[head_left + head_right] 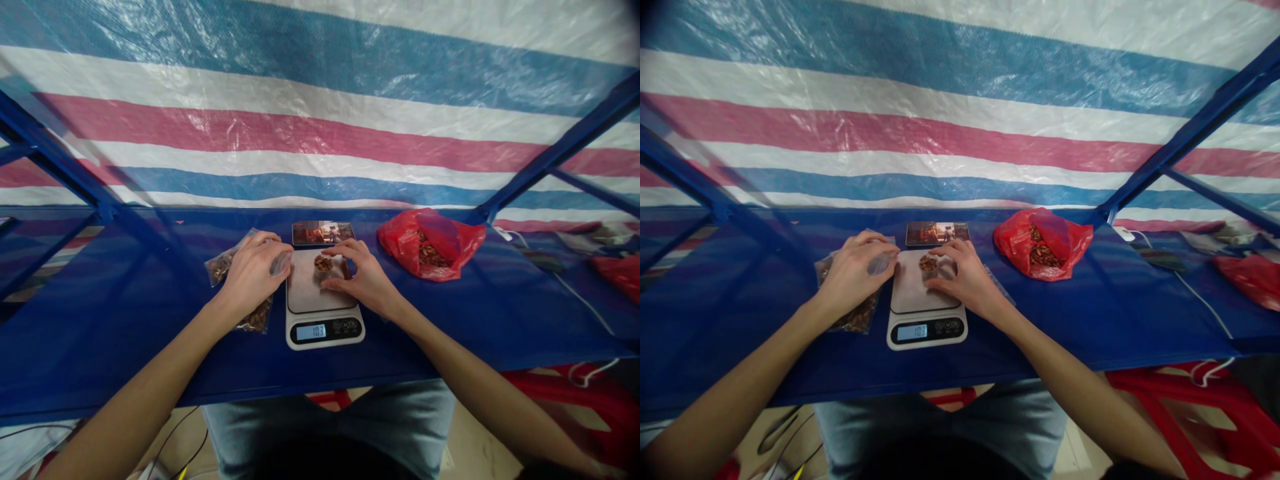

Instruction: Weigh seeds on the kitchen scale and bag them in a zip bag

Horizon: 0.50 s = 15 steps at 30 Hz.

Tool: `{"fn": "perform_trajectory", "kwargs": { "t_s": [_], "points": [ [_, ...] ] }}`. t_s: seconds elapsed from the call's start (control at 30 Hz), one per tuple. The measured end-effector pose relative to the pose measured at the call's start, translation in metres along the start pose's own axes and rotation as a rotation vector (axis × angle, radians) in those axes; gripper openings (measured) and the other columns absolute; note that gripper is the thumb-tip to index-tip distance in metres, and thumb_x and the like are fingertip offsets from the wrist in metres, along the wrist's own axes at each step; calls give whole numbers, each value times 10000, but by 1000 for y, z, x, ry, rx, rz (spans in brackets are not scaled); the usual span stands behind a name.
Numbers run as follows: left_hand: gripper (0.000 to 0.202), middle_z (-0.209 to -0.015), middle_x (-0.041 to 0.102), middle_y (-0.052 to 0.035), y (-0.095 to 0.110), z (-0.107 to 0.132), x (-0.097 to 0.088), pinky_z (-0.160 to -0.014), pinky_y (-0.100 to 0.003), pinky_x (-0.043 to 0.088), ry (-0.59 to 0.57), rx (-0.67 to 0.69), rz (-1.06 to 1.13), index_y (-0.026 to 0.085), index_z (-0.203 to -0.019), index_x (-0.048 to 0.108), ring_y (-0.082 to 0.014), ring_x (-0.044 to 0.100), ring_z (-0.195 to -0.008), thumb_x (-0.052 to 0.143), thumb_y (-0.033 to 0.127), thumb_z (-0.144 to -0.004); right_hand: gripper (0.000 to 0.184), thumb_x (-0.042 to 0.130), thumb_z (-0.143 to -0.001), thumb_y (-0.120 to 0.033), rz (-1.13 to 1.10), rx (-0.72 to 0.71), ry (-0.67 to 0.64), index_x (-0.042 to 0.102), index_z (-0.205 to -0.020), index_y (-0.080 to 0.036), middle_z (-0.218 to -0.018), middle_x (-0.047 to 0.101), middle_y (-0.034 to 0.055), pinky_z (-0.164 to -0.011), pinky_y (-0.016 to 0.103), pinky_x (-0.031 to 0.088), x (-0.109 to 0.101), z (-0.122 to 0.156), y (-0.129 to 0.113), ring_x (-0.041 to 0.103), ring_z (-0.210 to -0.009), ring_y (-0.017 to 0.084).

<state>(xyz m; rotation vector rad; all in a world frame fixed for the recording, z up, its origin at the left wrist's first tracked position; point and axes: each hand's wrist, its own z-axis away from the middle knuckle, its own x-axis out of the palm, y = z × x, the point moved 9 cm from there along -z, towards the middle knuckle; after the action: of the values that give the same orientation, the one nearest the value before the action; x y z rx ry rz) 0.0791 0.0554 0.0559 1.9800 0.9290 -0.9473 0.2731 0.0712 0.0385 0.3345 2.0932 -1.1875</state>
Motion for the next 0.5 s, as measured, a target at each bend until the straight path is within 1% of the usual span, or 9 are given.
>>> {"fn": "perform_trajectory", "kwargs": {
  "t_s": [0.1,0.23,0.4,0.5],
  "points": [
    [150,-1072,720,-100,-1,0,0,-1016,-469,506,-9,-24,-18,214,-1022,728,-287,659,-1110,624,263,-925,464,936,-759,-301,11,-6,24,764,-1187,-253,-1160,673,81,-1010,489,487,0,-1,3,591,-1131,305],
    [122,-1038,696,-86,-1,-1,2,-978,-447,519,-16,-42,-13,222,-1013,693,-286,637,-1098,648,247,-903,438,940,-757,-302,7,-38,37,776,-1161,-257,-1133,668,70,-1005,474,489,3,-1,5,593,-1123,292],
    [134,-1042,689,-79,-1,-1,4,-994,-460,522,-16,-56,52,234,-1020,708,-276,638,-1085,630,228,-911,341,922,-769,-256,10,-61,60,784,-1081,-246,-1089,691,62,-978,456,507,4,-1,1,611,-1079,275],
    [125,-1038,677,-77,-3,-1,4,-1002,-471,530,-10,-85,94,235,-1001,722,-272,648,-1061,647,241,-901,319,901,-765,-206,-57,-33,92,776,-1058,-225,-1099,737,66,-984,452,520,1,0,-2,648,-1078,271]
  ]
}}
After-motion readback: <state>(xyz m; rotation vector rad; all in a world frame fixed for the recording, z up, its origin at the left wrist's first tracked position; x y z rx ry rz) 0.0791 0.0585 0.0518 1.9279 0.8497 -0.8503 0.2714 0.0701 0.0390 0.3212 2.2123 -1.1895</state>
